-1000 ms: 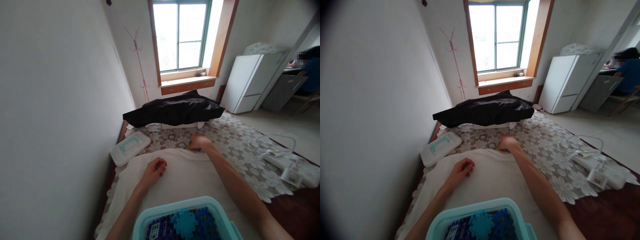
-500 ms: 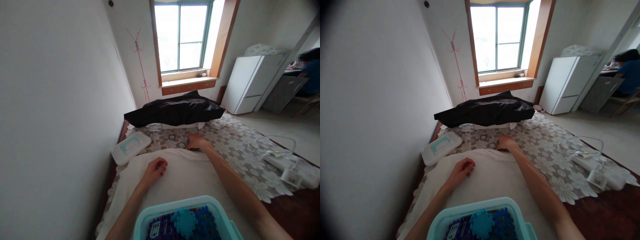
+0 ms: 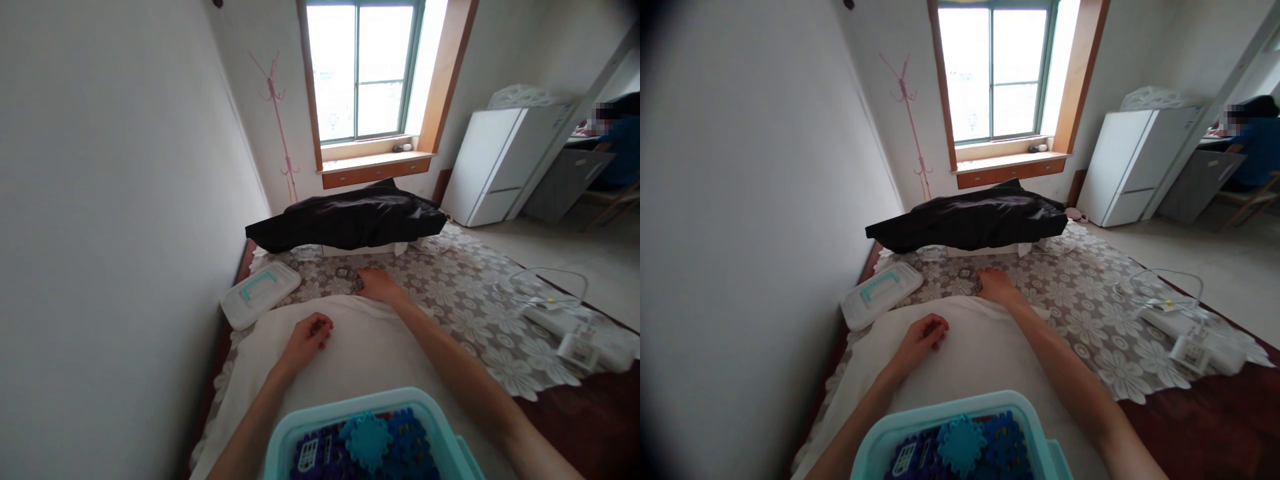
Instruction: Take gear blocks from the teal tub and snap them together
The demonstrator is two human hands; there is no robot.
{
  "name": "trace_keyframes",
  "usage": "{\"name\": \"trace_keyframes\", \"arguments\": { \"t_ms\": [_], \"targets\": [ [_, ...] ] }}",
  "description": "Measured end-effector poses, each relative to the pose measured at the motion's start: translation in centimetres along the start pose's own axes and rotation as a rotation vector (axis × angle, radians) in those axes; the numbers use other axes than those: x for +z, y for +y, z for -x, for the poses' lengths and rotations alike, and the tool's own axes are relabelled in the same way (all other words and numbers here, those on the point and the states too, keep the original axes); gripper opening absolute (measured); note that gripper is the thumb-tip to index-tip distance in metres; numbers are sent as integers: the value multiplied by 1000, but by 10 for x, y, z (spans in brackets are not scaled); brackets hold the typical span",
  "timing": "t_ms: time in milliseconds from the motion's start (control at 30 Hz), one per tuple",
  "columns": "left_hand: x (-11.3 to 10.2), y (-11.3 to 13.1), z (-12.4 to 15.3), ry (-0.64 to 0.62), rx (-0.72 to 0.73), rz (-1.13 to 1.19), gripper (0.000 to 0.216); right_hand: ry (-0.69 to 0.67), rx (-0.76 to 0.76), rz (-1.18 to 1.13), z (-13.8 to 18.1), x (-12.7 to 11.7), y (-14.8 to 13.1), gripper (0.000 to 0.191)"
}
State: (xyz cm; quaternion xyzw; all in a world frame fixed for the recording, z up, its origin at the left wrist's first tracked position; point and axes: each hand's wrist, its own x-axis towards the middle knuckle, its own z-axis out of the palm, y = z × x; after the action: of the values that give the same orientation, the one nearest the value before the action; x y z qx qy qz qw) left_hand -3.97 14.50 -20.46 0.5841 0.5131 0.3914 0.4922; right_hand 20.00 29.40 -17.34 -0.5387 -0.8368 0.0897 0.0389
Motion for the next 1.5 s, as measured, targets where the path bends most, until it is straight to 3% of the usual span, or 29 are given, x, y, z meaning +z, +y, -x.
{"name": "trace_keyframes", "arguments": {
  "t_ms": [133,300,733,933,1200,1500],
  "targets": [
    [0,1,0,10,4,3,32,8,86,-19,-5,-5,18,48],
    [1,2,1,11,-12,16,31,11,176,-25,-7,-11,39,58],
    [1,7,3,2,0,-27,29,18,238,-120,-17,-6,41,58],
    [1,7,2,12,-7,-17,33,32,189,-313,-21,-11,59,50],
    [1,6,2,14,-22,-5,33,80,208,-825,-18,-5,56,30],
    [1,5,1,14,-14,-22,33,51,147,-1084,-19,-4,48,34]
  ]
}}
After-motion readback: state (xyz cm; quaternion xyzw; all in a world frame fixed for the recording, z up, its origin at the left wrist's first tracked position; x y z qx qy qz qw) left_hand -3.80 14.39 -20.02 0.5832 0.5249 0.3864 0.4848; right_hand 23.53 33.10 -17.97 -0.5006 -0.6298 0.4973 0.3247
